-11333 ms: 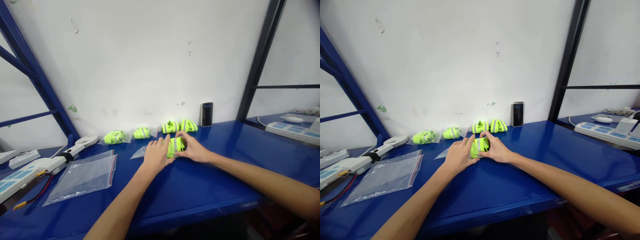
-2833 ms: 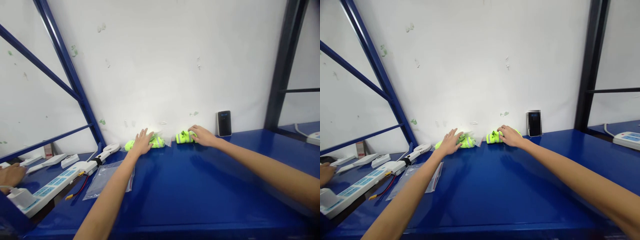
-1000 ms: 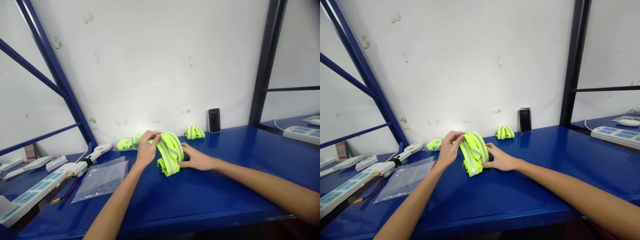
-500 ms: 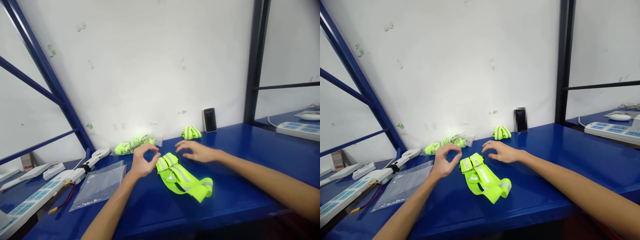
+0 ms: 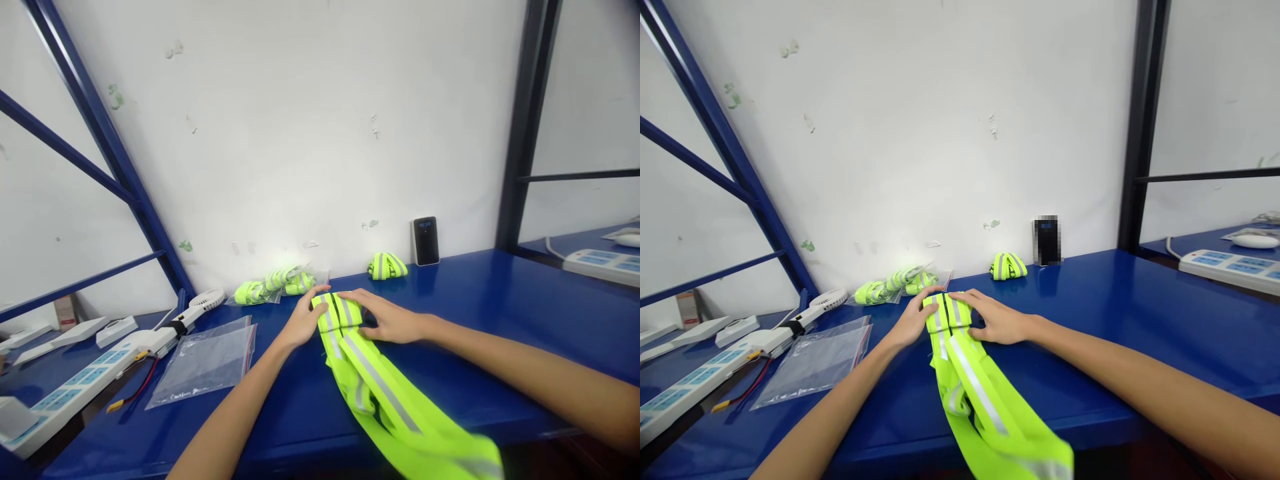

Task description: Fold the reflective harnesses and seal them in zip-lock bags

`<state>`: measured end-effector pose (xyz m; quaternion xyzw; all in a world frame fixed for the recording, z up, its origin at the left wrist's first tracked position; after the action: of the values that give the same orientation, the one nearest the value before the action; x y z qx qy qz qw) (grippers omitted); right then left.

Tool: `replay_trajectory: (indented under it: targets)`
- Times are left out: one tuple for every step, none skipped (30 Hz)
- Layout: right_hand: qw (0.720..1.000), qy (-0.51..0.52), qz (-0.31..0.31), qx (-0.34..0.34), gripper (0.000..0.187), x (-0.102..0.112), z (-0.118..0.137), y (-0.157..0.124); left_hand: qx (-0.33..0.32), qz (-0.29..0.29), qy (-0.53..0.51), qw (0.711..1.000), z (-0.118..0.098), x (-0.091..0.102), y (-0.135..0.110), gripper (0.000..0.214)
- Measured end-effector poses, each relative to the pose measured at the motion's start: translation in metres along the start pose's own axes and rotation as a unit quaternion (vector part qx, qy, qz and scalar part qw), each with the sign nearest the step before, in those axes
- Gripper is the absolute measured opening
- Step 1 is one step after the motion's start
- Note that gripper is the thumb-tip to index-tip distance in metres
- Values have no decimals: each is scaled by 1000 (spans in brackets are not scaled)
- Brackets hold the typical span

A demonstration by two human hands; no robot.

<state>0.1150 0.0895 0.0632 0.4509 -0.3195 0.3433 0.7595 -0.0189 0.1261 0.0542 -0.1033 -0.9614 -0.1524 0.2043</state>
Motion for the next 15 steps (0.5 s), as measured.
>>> replay_trajectory:
  targets:
    - [1000, -9, -13, -2, 82, 2, 1, -1, 22, -5, -54, 998, 3, -1, 4, 42]
    - [999, -24, -28, -1, 81, 5, 2, -2, 40, -3, -103, 994, 5, -5, 6, 43]
    - [998, -46, -44, 3, 78, 9, 4, -4, 54, 5, -145, 988, 6, -10, 8, 44]
    - [996, -69, -59, 10, 72, 13, 7, -5, 64, 16, -177, 982, 6, -16, 10, 44]
    - [993, -90, -69, 18, 66, 16, 10, -6, 72, 27, -200, 977, 6, -21, 11, 43]
    - [992, -102, -76, 26, 59, 18, 13, -7, 81, 39, -215, 973, 7, -26, 11, 43]
    - [991, -103, -84, 30, 51, 20, 16, -7, 96, 51, -223, 969, 10, -30, 11, 43]
    - [991, -91, -96, 24, 43, 22, 16, -6, 113, 61, -226, 966, 14, -34, 10, 46]
    - [991, -68, -114, 5, 36, 25, 13, -6, 130, 66, -223, 964, 19, -35, 9, 52]
    - [989, -34, -139, -25, 31, 28, 8, -6, 139, 66, -217, 964, 22, -34, 7, 58]
    - [984, 9, -170, -62, 30, 31, 0, -8, 135, 59, -203, 968, 24, -31, 5, 63]
    - [973, 54, -200, -100, 32, 33, -8, -10, 115, 43, -180, 976, 22, -25, 3, 65]
    - [959, 98, -228, -138, 36, 34, -17, -13, 78, 21, -145, 986, 16, -17, 0, 64]
    - [942, 140, -251, -172, 42, 33, -26, -16, 28, -2, -98, 995, 6, -9, -3, 62]
    - [924, 181, -271, -199, 47, 31, -33, -19, -27, -21, -40, 999, -6, -4, -8, 62]
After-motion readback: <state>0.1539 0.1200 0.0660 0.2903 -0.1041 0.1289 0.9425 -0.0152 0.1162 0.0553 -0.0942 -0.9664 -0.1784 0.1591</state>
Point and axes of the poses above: each hand's wrist, its own y-axis towards the middle knuckle, its own x-axis out of the back of the hand, z = x × y, the point moved 10 cm from there along y, towards the middle knuckle, and after that the axes turned 6 degrees about x, right-handed, at the moved point
